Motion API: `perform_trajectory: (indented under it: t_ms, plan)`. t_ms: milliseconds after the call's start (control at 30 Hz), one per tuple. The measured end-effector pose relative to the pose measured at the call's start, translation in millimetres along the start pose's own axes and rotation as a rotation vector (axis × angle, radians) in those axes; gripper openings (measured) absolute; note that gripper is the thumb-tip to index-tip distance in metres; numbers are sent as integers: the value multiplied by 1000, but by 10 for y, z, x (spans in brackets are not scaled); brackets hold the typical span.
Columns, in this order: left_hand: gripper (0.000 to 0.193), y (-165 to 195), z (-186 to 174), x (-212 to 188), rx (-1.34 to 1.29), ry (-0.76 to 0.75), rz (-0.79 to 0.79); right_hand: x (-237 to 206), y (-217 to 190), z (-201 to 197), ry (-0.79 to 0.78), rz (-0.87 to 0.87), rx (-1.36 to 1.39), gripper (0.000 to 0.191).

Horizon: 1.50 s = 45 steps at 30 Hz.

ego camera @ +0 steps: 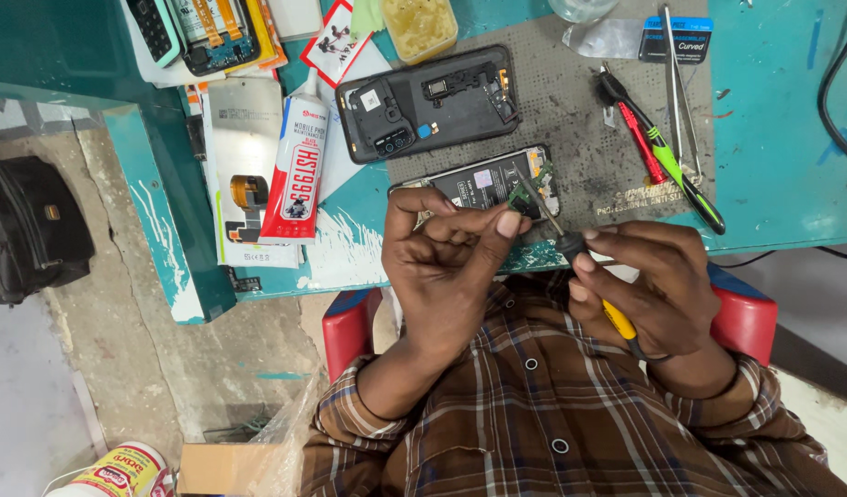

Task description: The person works on a disassembled smartphone at a repair bench. They pick up a small green circuit component, scrub it with a brush, solder its contacts with a soldering iron, then place the component back onto the phone body and press it into position.

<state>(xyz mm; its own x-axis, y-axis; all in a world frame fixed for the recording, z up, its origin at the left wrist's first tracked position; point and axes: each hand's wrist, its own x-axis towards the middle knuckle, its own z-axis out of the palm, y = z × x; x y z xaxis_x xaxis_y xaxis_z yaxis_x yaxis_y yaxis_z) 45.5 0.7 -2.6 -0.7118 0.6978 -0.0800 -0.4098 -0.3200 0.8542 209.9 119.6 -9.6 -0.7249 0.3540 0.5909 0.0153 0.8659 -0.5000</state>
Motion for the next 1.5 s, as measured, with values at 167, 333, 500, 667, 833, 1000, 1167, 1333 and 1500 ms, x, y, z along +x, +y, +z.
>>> perform_trajectory:
  t_ms: [167,333,500,667,833,1000,1167,1333,1500]
  plan:
    - [40,8,-1,2,-21,3,-15,-16,-2,2,-15,15,12,27]
    - [39,23,-5,32,-10,10,-63,-68,15,44,17,25,40,24]
    - [39,34,12,52,-63,30,-130,-132,46,77,22,15,57,24]
    - [38,42,23,56,-47,8,-120,-161,86,89,30,19,85,22]
    - [41,51,19,59,-36,13,-153,-165,105,84,26,16,102,22]
    - [44,43,19,68,-20,8,-153,-158,141,105,46,-29,105,22]
    - [43,38,27,74,-28,12,-147,-172,142,85,39,-3,108,23]
    - [43,50,34,71,-13,22,-135,-176,156,81,45,9,104,22]
    - [44,61,35,69,14,33,-130,-166,167,101,77,-6,97,22]
